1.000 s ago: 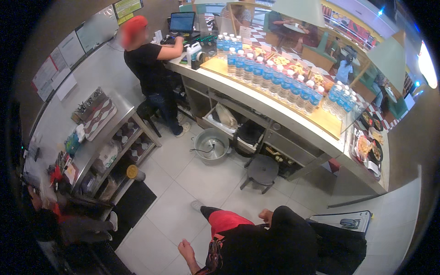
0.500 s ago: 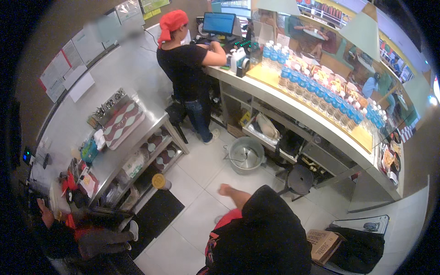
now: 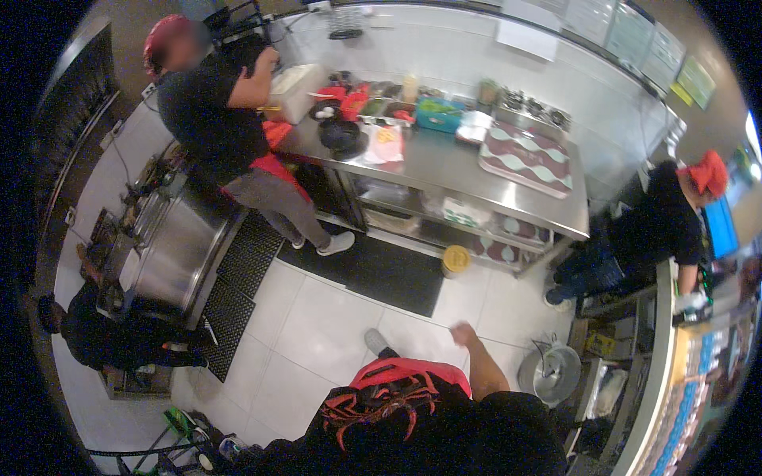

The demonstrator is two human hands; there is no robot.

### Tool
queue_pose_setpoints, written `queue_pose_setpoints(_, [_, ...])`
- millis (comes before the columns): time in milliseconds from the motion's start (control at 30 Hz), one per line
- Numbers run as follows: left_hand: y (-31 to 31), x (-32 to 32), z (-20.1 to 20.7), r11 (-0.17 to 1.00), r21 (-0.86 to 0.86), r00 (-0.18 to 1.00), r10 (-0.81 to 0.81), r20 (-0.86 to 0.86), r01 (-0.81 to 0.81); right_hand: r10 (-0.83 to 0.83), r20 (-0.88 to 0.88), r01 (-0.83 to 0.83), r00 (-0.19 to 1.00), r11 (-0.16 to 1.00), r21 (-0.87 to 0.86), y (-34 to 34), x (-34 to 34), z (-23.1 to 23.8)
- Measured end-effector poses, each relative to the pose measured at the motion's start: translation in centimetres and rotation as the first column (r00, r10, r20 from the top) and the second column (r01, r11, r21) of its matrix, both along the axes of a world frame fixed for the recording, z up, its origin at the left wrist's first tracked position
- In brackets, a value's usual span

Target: The person assembles a meal by scooping rice into a bowl, adding cooked meat and sauce, and placing french fries into a paper bag. They then arrange the components on a tray and carry it to the service counter.

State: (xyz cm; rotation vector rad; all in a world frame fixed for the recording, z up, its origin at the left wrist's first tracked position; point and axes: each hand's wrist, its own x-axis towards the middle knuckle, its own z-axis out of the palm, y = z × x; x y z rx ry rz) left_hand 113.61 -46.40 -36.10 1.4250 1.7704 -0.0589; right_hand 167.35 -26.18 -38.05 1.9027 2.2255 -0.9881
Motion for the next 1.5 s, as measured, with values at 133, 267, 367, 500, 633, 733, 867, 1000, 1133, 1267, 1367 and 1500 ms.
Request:
queue_pose_setpoints(133, [2.1,-9.8,3.6,0.946,0.058,0.920,-0.293,-0.261,0.318,0.515,-0.293,-0.396,0.805,0.835,0.382,-7.3,-4.0,2.3])
queue_pose_setpoints(267, [5.8,-18.3,5.6,0.909,0.406,0.992,0.124,-0.039,-0.098,-0.723,-0.159,0.349,0.672,0.499,-0.793,-5.5,-9.8,-1.6])
queue_pose_setpoints(367, [13.9,-20.8,7.6,0.721,0.057,0.723,0.691,0.033,-0.691,-0.767,-0.214,0.472,0.605,0.562,-0.679,-2.4,-11.6,-0.4])
queue_pose_setpoints(500, [19.6,-22.9,9.1,0.420,-0.302,0.311,0.884,0.350,-0.856,-0.815,0.061,0.613,0.577,0.382,-0.692,10.4,-17.5,5.6])
queue_pose_setpoints(633, [17.8,-22.7,3.4,0.426,-0.411,0.041,0.732,0.680,-0.806,-0.728,-0.374,0.408,0.574,0.651,-0.640,19.1,-22.0,6.1])
queue_pose_setpoints(733, [21.2,-20.9,4.6,0.833,-0.296,0.864,0.502,0.052,-0.466,-0.771,-0.450,0.430,0.451,0.629,-0.647,25.6,-26.5,8.1])
queue_pose_setpoints(867, [21.7,-17.7,9.3,0.571,-0.109,0.581,0.801,-0.144,-0.814,-0.745,-0.647,0.595,0.161,0.596,-0.539,38.1,-22.6,6.0])
queue_pose_setpoints(1000, [17.6,-17.1,7.6,0.298,-0.234,0.319,0.946,-0.057,-0.925,-0.667,-0.579,0.866,0.468,0.478,0.149,55.6,-21.3,8.2])
queue_pose_setpoints(1133, [15.7,-17.0,6.6,0.222,-0.034,0.221,0.975,0.022,-0.974,-0.741,-0.556,0.783,0.378,0.576,-0.236,61.8,-25.2,13.6])
queue_pose_setpoints(1267, [25.7,-16.0,6.6,-0.138,-0.337,-0.202,0.966,0.164,-0.931,-0.536,-0.789,0.651,0.300,0.720,-0.242,69.7,-17.9,10.4])
queue_pose_setpoints(1367, [26.2,-17.9,9.8,-0.135,-0.254,-0.185,0.964,0.188,-0.958,-0.571,-0.818,0.664,0.076,0.641,-0.385,67.4,-24.4,10.6])
queue_pose_setpoints(1500, [26.2,-21.5,7.8,0.133,-0.085,0.106,0.957,0.272,-0.987,-0.585,-0.790,0.755,0.183,0.599,-0.268,62.5,-27.4,14.8])
